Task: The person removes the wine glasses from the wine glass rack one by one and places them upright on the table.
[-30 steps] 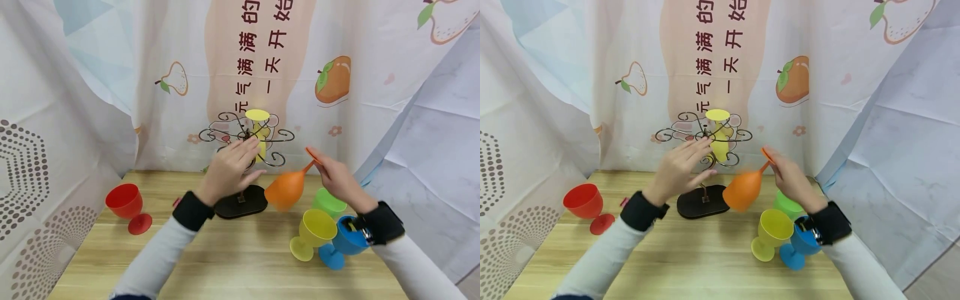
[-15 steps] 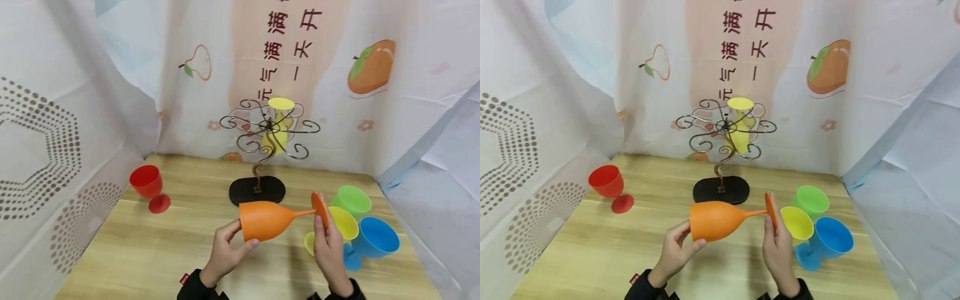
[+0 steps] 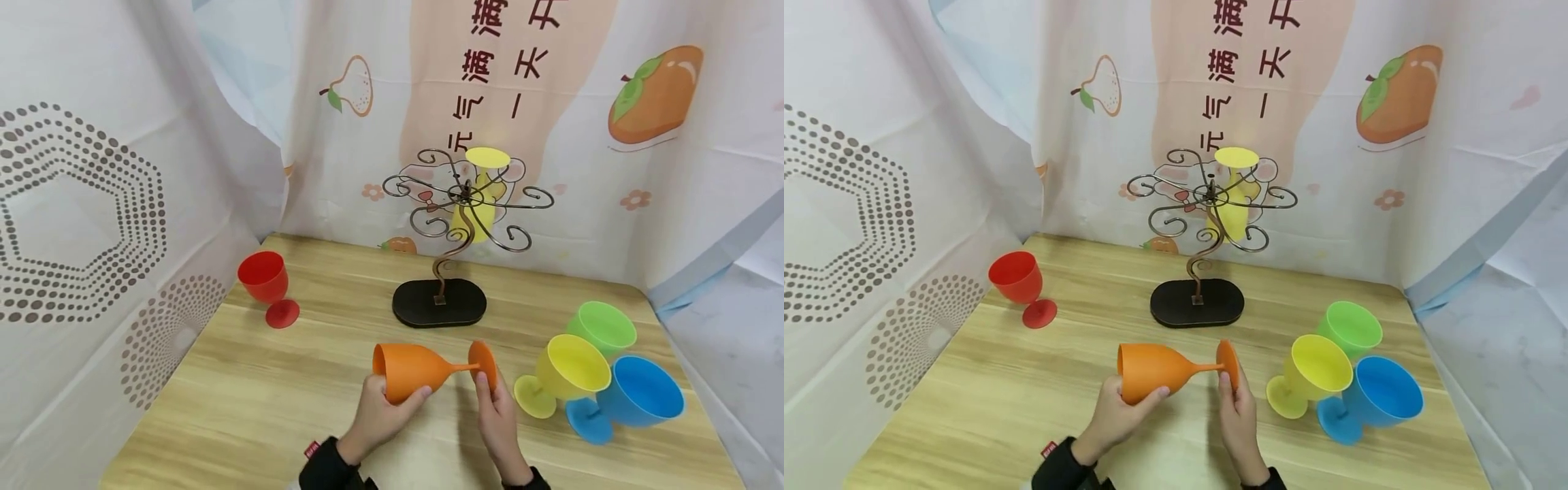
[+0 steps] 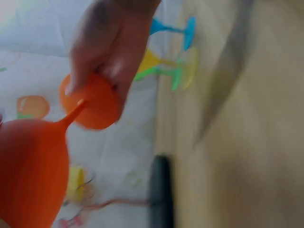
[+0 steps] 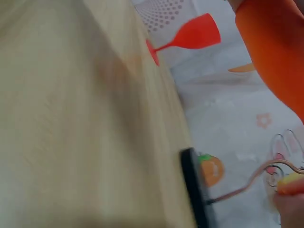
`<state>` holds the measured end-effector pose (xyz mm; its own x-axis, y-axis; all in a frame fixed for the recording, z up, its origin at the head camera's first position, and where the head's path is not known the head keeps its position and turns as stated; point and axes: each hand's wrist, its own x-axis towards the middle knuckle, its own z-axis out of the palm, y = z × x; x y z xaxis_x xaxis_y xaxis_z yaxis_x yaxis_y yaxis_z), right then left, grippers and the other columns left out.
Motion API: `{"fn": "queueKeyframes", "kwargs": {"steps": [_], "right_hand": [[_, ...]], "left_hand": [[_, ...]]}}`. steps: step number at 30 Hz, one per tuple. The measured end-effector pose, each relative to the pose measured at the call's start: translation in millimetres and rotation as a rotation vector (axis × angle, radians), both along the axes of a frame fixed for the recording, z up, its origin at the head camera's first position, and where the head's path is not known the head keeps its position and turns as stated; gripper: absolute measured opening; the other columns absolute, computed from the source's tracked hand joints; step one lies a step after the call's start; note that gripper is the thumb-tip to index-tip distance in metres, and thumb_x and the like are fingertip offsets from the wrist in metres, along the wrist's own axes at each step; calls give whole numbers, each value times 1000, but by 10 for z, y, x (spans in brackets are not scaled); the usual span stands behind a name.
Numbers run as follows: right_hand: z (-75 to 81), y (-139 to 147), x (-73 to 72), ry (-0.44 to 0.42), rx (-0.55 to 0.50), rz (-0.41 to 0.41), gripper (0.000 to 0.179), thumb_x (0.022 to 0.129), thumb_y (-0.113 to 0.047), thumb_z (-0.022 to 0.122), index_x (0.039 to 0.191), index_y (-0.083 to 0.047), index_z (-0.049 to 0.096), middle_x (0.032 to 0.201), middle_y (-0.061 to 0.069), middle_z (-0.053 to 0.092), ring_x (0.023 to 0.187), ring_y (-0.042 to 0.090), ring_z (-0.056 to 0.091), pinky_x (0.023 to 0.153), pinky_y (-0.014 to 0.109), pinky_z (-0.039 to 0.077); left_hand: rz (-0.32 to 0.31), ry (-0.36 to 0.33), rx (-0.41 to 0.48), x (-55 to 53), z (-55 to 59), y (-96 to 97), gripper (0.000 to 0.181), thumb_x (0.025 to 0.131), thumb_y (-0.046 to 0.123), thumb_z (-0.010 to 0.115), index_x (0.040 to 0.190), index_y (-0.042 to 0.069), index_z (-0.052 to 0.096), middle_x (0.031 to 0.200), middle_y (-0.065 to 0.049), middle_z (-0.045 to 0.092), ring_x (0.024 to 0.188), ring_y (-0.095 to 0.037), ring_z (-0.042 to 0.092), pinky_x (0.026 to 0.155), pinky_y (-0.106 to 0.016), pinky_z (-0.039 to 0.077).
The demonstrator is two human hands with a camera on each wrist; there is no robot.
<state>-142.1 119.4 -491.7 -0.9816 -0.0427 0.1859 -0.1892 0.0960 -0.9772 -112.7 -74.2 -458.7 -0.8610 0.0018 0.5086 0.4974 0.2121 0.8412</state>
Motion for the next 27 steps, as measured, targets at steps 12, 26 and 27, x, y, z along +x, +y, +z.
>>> {"fn": "queueKeyframes", "kwargs": {"steps": [12, 26, 27], "right_hand": [[113, 219, -13, 116, 41, 254, 50, 95, -3, 39, 143, -9, 26, 147, 19, 27, 132, 16, 27, 99, 12, 30], [91, 281, 79, 88, 135, 248, 44, 98, -5, 31, 142, -12, 31, 144, 14, 34, 129, 15, 33, 97, 12, 31], [90, 285, 77, 101, 131, 252, 44, 98, -4, 31, 142, -11, 31, 144, 16, 34, 129, 15, 33, 98, 12, 31]], "left_hand": [[-105, -291, -883, -1235, 1226, -1553, 37, 79, 20, 67, 54, 10, 42, 52, 4, 27, 46, -13, 31, 48, -25, 26], [-130, -487, -1190, -1689, 525, -1794, 19, 76, 18, 66, 76, 6, 51, 69, -4, 47, 64, -20, 46, 58, -28, 40], [-132, -480, -1200, -1705, 510, -1794, 18, 76, 17, 66, 76, 6, 51, 70, -4, 47, 64, -20, 46, 58, -28, 40]]}}
